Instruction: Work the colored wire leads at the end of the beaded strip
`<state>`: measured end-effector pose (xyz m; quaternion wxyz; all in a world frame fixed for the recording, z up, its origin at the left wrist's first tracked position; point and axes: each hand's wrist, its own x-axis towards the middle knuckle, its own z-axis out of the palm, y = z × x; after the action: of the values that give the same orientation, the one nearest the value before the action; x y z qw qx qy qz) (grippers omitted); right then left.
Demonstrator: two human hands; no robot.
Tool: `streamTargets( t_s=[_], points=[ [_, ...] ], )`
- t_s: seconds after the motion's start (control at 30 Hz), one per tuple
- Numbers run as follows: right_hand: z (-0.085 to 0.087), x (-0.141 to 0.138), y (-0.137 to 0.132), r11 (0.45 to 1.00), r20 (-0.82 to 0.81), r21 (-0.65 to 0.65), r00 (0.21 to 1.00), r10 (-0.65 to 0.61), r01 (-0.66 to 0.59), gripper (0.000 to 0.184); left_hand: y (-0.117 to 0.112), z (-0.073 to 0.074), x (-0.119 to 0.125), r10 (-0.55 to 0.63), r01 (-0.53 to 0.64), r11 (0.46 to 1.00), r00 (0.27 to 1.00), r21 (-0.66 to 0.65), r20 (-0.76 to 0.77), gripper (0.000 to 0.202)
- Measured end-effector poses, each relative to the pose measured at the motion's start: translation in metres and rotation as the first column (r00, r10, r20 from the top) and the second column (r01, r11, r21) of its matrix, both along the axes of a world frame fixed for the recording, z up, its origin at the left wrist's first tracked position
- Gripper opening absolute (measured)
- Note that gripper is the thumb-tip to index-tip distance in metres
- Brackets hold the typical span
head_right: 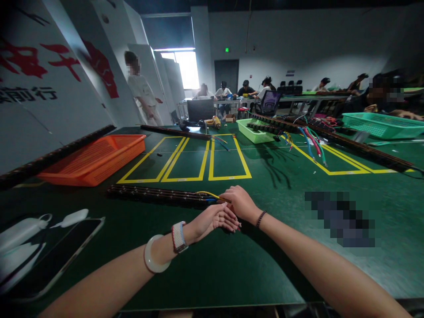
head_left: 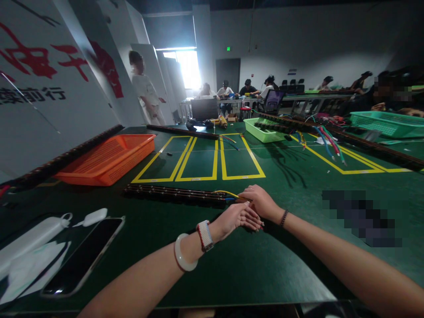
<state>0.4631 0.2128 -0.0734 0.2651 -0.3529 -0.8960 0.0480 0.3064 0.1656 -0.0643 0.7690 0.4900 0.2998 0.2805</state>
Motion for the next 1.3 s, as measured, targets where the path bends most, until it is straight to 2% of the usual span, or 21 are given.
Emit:
streamTargets(
  t_s=[0.17,0.33,0.47,0.6,0.83,1.1,1.3],
  points=[
    [0.000,-0.001,-0.002,0.979,0.096,0.200,0.994,-0.057,0.037,0.018,0.005,-0.004,0.002,0.116,-0.096,0.977,0.988,-0.191,0.101,0.045],
    [0.006,-0.004,-0.010,0.932,0.285,0.360,0.957,-0.059,-0.050,0.016,0.009,-0.008,0.003,0.240,-0.162,0.934,0.945,-0.320,0.223,0.034],
    [0.008,-0.007,-0.015,0.904,0.401,0.411,0.914,-0.061,-0.120,0.017,0.011,-0.011,0.003,0.323,-0.204,0.897,0.908,-0.391,0.267,0.031],
    [0.008,-0.011,-0.017,0.891,0.442,0.432,0.894,-0.073,-0.141,0.017,0.011,-0.010,0.003,0.336,-0.190,0.886,0.892,-0.423,0.302,0.033],
    [0.011,-0.009,-0.016,0.910,0.403,0.383,0.915,-0.012,-0.157,0.022,0.011,-0.008,0.003,0.369,-0.209,0.872,0.875,-0.443,0.313,0.036],
    [0.027,0.017,-0.010,0.899,0.103,0.432,0.994,0.028,-0.070,0.019,0.013,-0.013,-0.001,0.344,-0.192,0.874,0.893,-0.447,0.291,0.038],
    [0.030,0.027,-0.006,0.896,0.213,0.414,0.974,0.077,-0.162,0.020,0.012,-0.011,-0.001,0.368,-0.216,0.857,0.892,-0.467,0.263,0.036]
  ],
)
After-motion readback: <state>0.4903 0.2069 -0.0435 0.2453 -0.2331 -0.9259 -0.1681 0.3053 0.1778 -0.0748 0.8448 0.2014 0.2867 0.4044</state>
